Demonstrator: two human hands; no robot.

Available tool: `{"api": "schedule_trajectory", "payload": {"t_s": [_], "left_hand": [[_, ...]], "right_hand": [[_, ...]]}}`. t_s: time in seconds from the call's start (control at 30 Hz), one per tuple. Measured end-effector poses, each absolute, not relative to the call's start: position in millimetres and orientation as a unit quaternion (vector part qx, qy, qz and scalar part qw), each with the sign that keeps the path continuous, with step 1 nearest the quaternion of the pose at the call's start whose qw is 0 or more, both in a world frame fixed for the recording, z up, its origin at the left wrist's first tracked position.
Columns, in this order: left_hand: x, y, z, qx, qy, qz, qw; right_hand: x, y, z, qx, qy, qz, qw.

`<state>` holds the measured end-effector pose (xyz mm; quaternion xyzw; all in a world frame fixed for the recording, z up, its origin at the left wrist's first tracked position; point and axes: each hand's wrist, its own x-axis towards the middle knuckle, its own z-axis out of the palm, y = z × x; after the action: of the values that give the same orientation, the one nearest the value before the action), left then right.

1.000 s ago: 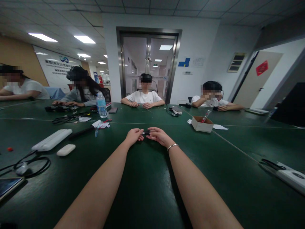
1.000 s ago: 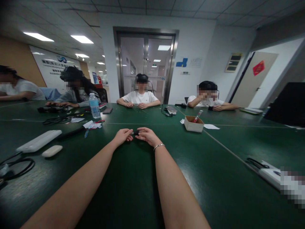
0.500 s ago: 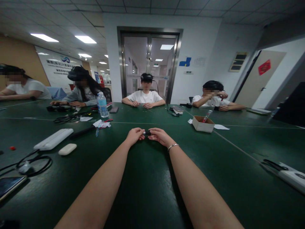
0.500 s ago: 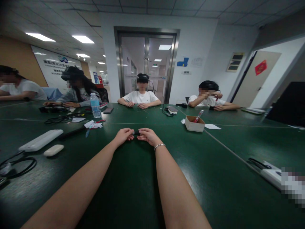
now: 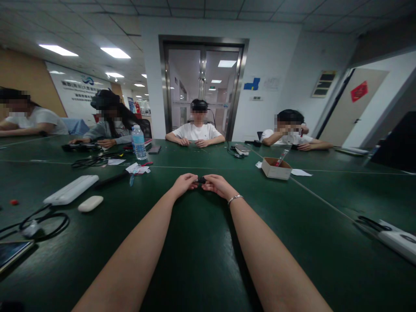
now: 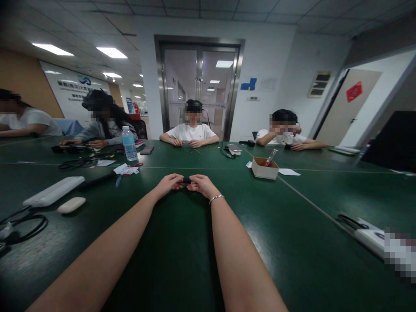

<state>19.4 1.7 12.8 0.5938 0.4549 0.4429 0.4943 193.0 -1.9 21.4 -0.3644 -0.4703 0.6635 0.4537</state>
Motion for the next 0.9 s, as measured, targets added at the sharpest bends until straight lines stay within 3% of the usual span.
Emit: {"api": "schedule_trajectory", "payload": {"t_s": [0.9], "left_hand": [[18.6, 2.9, 11.0, 0.639, 0.475, 0.429, 0.426]], "right_hand": [[195.7, 0.8, 19.7, -0.356, -0.477, 0.67, 0.444]]}}
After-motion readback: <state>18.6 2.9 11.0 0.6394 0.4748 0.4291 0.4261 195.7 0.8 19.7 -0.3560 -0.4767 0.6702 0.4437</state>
